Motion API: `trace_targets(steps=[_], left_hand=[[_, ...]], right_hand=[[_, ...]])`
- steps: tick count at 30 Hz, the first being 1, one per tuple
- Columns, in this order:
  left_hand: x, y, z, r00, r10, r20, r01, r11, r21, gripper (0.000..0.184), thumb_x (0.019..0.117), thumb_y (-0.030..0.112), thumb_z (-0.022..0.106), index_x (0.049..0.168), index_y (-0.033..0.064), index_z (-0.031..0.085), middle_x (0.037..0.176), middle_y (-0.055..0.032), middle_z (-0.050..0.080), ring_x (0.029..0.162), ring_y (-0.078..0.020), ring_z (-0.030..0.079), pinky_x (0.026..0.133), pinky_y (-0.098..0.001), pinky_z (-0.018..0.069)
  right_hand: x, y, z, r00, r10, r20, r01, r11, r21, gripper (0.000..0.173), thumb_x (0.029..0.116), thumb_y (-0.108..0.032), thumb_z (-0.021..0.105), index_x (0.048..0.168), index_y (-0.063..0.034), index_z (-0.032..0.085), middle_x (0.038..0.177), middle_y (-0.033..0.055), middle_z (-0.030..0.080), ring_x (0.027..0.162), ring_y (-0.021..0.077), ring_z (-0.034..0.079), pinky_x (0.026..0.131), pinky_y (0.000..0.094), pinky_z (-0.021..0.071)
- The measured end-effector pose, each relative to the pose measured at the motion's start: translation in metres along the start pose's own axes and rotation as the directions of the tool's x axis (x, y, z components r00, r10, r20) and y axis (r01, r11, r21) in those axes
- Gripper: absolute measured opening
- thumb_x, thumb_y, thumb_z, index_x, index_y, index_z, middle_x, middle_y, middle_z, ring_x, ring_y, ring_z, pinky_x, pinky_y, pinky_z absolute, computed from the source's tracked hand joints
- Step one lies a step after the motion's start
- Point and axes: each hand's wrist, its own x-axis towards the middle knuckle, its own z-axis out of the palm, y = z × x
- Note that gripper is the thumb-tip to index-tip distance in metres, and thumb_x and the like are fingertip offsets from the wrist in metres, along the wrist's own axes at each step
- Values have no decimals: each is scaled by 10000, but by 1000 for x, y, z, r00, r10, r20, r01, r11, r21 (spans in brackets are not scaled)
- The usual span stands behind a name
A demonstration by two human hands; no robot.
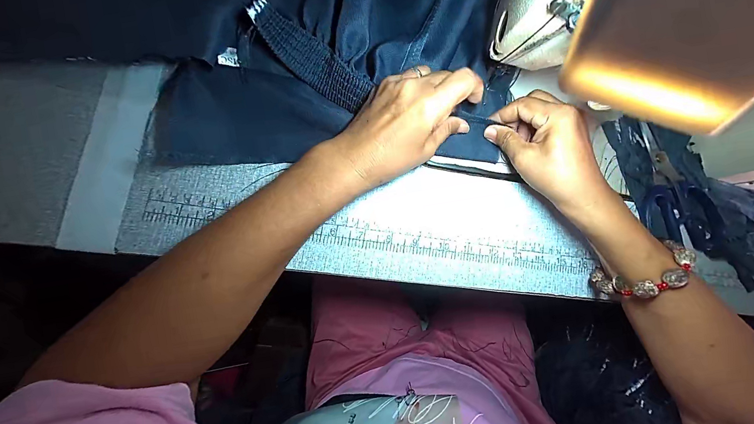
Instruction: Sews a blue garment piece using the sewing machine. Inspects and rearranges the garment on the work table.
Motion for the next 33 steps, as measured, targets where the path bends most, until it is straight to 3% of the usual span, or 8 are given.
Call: trace_targets(steps=[3, 5, 8, 14, 17, 22, 27, 33], left_hand=[[-1, 0, 3, 998, 57, -5, -56, 997, 59, 160, 1009, 101, 563, 998, 27, 704, 854, -150, 671, 821, -322, 655, 738, -426, 504], [-2, 0, 3, 998, 61, 19, -62, 995, 84, 227, 1010, 82, 544, 999, 56, 769, 844, -141, 647, 814, -314, 620, 717, -402, 480], [-2, 1, 3, 998, 25, 49, -29, 996, 81, 243, 1012, 80, 545, 1029, 66, 786, 860, -133, 644, 843, -300, 607, 742, -378, 475], [2, 4, 5, 994, -58, 93, 53, 997, 49, 275, 1030, 98, 493, 1045, 52, 764, 878, -136, 633, 869, -305, 611, 779, -402, 477], [5, 3, 7, 993, -82, 88, 78, 996, 51, 281, 1032, 107, 488, 1041, 51, 763, 875, -134, 632, 872, -302, 612, 787, -402, 476], [17, -7, 6, 991, -98, 96, 92, 994, 60, 276, 1030, 106, 493, 1031, 43, 761, 888, -148, 630, 893, -324, 616, 801, -423, 483], [21, -17, 10, 995, -63, 80, 59, 997, 47, 293, 1036, 129, 474, 979, 33, 745, 893, -146, 624, 915, -330, 619, 833, -449, 480], [19, -50, 45, 998, 53, -23, -52, 998, 35, 278, 1018, 171, 475, 930, 122, 734, 901, -77, 640, 932, -248, 642, 827, -402, 499]], right_hand=[[1, 0, 4, 1000, 22, -15, -22, 1000, -1, 192, 938, -87, 675, 1098, 9, 627, 902, 119, 616, 696, 161, 553, 653, 323, 478], [-11, -4, 2, 997, -78, -27, 76, 994, -79, 109, 968, -73, 661, 1055, -24, 617, 868, 109, 593, 672, 168, 548, 618, 307, 463], [-17, -2, 2, 981, -187, -55, 179, 976, -126, 143, 973, -76, 664, 1087, -17, 727, 1020, 162, 670, 901, 236, 655, 802, 343, 522], [-17, 6, -2, 988, -155, 23, 157, 974, -163, 459, 959, -374, 698, 1209, 10, 719, 1120, 210, 672, 1009, 335, 641, 872, 489, 498], [-13, 6, -1, 991, -127, 46, 134, 968, -214, 484, 968, -405, 674, 1231, 0, 709, 1171, 218, 660, 1073, 364, 632, 909, 542, 478], [-2, 14, 2, 990, -144, -5, 139, 964, -226, 476, 966, -405, 684, 1216, -2, 716, 1124, 207, 642, 1019, 348, 622, 893, 521, 472], [1, 10, -1, 989, -149, -7, 140, 943, -301, 451, 989, -398, 650, 1232, -24, 719, 1150, 196, 643, 1072, 353, 616, 914, 502, 486], [-3, 4, -11, 996, -48, 77, 72, 937, -341, 381, 1030, -129, 474, 1354, -110, 675, 1314, 195, 585, 1178, 360, 561, 956, 532, 443]])
